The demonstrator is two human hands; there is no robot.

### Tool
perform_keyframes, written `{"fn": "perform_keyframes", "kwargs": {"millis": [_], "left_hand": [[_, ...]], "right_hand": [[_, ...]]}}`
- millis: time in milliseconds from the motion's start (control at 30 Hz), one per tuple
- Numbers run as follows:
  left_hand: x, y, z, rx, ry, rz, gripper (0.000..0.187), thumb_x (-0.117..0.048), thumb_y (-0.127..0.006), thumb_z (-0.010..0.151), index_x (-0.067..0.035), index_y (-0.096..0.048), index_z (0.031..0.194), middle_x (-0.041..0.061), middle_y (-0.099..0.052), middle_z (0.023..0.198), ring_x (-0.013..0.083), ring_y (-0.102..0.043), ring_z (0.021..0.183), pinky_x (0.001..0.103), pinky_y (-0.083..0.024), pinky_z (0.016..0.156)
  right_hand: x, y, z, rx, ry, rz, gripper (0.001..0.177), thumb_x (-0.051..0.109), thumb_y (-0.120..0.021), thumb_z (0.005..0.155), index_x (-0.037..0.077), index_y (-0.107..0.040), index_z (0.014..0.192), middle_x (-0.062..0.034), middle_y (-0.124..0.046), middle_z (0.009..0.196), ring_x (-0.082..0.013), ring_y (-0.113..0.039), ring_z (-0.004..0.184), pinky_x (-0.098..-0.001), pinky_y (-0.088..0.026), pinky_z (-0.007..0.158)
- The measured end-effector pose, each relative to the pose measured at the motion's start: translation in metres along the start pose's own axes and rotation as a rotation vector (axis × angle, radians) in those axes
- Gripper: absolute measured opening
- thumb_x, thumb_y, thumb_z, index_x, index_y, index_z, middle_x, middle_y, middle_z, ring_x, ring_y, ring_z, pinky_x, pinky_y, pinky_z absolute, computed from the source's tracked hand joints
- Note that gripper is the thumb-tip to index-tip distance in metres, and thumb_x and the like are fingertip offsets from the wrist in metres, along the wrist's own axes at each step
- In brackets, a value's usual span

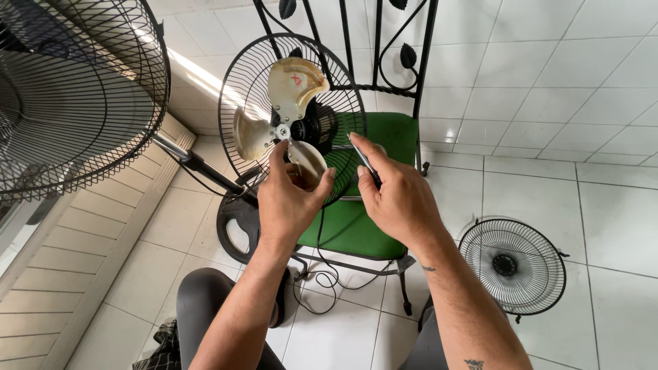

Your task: The person disassembles a small electric fan by removing the front grille and fan blades using a screwdriver, then reassembles the fan by reattaching the grille and securing it with screws.

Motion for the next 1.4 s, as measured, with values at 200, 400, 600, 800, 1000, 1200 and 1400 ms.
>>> {"fn": "perform_keyframes", "kwargs": {"millis": [200, 400, 600, 800, 1000, 1200, 1400], "left_hand": [[-0.001, 0.0, 0.002, -0.023, 0.066, -0.071, 0.079, -0.036, -0.086, 0.08, 0.001, -0.047, 0.138, 0.011, -0.076, 0.079, 0.0201, -0.077, 0.066, 0.031, -0.061, 0.064], [-0.004, -0.001, 0.004, -0.041, 0.073, -0.068, 0.08, -0.038, -0.087, 0.079, 0.002, -0.047, 0.136, 0.01, -0.076, 0.076, 0.0189, -0.076, 0.064, 0.03, -0.06, 0.063], [-0.007, -0.002, 0.013, 0.048, 0.019, 0.002, 0.082, -0.043, -0.086, 0.082, 0.001, -0.048, 0.138, 0.008, -0.074, 0.074, 0.0189, -0.075, 0.062, 0.031, -0.058, 0.057], [0.011, 0.018, 0.028, -0.214, -0.317, 0.288, 0.056, -0.027, -0.076, 0.088, -0.008, -0.056, 0.137, 0.013, -0.069, 0.114, 0.0306, -0.067, 0.101, 0.044, -0.054, 0.086], [0.032, 0.021, 0.027, -0.055, -0.257, 0.354, 0.046, -0.025, -0.075, 0.092, -0.01, -0.066, 0.134, 0.01, -0.064, 0.12, 0.0321, -0.06, 0.116, 0.047, -0.042, 0.101], [0.034, 0.017, 0.017, -0.175, -0.395, 0.378, 0.051, -0.034, -0.081, 0.086, -0.006, -0.067, 0.127, 0.012, -0.067, 0.117, 0.0297, -0.063, 0.107, 0.044, -0.042, 0.098], [0.028, 0.014, 0.008, -0.136, -0.382, 0.344, 0.062, -0.041, -0.083, 0.083, 0.0, -0.066, 0.126, 0.01, -0.068, 0.102, 0.0274, -0.065, 0.094, 0.044, -0.043, 0.092]], "right_hand": [[-0.003, 0.003, 0.0, -0.048, 0.114, 0.084, 0.046, 0.012, -0.061, 0.101, 0.013, -0.054, 0.146, -0.0127, -0.076, 0.095, -0.0228, -0.073, 0.067, -0.035, -0.057, 0.059], [-0.002, -0.003, 0.002, 0.02, 0.033, 0.072, 0.048, 0.014, -0.062, 0.099, 0.016, -0.055, 0.147, -0.0103, -0.072, 0.077, -0.0208, -0.065, 0.054, -0.0356, -0.05, 0.051], [-0.003, -0.003, 0.004, 0.045, 0.0, 0.069, 0.049, 0.014, -0.062, 0.099, 0.017, -0.054, 0.148, -0.0075, -0.07, 0.071, -0.0156, -0.063, 0.051, -0.033, -0.049, 0.048], [-0.005, -0.003, 0.004, 0.02, 0.034, 0.053, 0.049, 0.013, -0.062, 0.1, 0.017, -0.054, 0.148, -0.0074, -0.069, 0.071, -0.0158, -0.06, 0.05, -0.0327, -0.049, 0.048], [-0.005, -0.005, 0.005, 0.026, 0.018, 0.03, 0.05, 0.013, -0.063, 0.098, 0.017, -0.055, 0.147, -0.0087, -0.067, 0.067, -0.0184, -0.06, 0.049, -0.035, -0.047, 0.047], [-0.003, -0.008, 0.005, 0.039, 0.004, 0.03, 0.048, 0.014, -0.063, 0.099, 0.017, -0.055, 0.146, -0.0082, -0.069, 0.068, -0.0195, -0.062, 0.05, -0.0356, -0.048, 0.049], [-0.001, -0.007, 0.004, 0.019, 0.068, 0.047, 0.046, 0.013, -0.062, 0.099, 0.015, -0.057, 0.144, -0.0085, -0.072, 0.074, -0.0192, -0.065, 0.054, -0.0355, -0.05, 0.051]]}}
Point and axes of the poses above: each hand's wrist, its own z-axis towards the middle knuckle, its own y-axis out of the back of the hand, x = y × z, the point moved 1 cm from there along z, towards the middle knuckle
